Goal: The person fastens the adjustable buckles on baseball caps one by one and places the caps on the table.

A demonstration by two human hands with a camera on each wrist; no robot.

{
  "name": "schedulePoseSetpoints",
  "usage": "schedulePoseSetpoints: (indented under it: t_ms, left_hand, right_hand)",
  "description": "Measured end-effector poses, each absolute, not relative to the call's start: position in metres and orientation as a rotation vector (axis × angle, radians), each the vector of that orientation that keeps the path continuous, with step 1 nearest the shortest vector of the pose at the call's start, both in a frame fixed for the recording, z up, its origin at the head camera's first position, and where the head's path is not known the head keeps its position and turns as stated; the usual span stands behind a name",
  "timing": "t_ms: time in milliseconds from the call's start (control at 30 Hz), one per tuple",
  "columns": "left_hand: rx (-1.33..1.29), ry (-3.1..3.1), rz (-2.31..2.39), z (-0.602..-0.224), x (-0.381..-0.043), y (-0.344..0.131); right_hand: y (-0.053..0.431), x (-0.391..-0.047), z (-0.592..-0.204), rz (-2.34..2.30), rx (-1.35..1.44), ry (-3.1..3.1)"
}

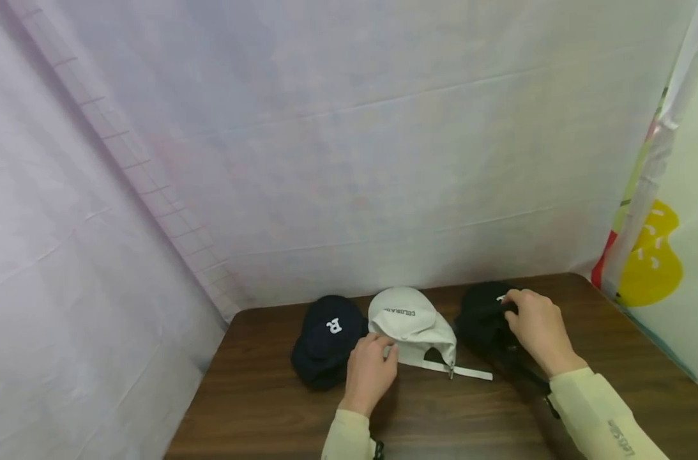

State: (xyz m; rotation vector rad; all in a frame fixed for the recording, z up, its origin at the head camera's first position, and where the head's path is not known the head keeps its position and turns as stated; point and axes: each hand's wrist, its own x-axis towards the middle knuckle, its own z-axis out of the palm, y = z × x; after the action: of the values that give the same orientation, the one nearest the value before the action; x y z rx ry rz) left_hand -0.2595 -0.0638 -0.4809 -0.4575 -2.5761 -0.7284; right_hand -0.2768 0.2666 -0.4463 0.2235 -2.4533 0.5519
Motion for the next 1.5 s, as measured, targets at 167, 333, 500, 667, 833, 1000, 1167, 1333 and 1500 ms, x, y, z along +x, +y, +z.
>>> schedulePoseSetpoints:
  t_ms: [167,333,500,667,833,1000,1167,1333,1500]
  left_hand:
    - [-0.472,-2.555,-0.734,-0.478,-0.258,-0.06]
    - [-0.472,-2.548,-0.725,-0.478,-0.258,-0.06]
    - [-0.466,-2.563,-0.721,-0.476,-0.257,-0.06]
    - [-0.459,-2.57,-0.727,-0.475,-0.257,-0.06]
    - [-0.459,-2.569,-0.735,-0.473,-0.256,-0.062]
    - [-0.459,-2.576,-0.73,-0.47,-0.256,-0.064]
    - [-0.456,-2.588,-0.748,-0.469,-0.256,-0.06]
    - [-0.484,-2.572,-0.732,-0.47,-0.257,-0.058]
    - [-0.48,-2.554,-0.699,-0.47,-0.253,-0.065]
  right_hand:
    - [0.272,-0.279,-0.433,0.522,0.239,-2.44]
    - [0.274,-0.28,-0.423,0.525,0.233,-2.421]
    - [0.273,-0.28,-0.417,0.525,0.228,-2.403]
    - [0.272,-0.281,-0.407,0.519,0.246,-2.378]
    - [0.268,-0.279,-0.393,0.522,0.253,-2.387]
    - [0.263,-0.277,-0.378,0.527,0.262,-2.402]
    - [0.261,-0.272,-0.365,0.501,0.278,-2.394]
    - [0.256,-0.265,-0.352,0.501,0.28,-2.383]
    - [0.243,-0.261,-0.34,0.519,0.317,-2.382]
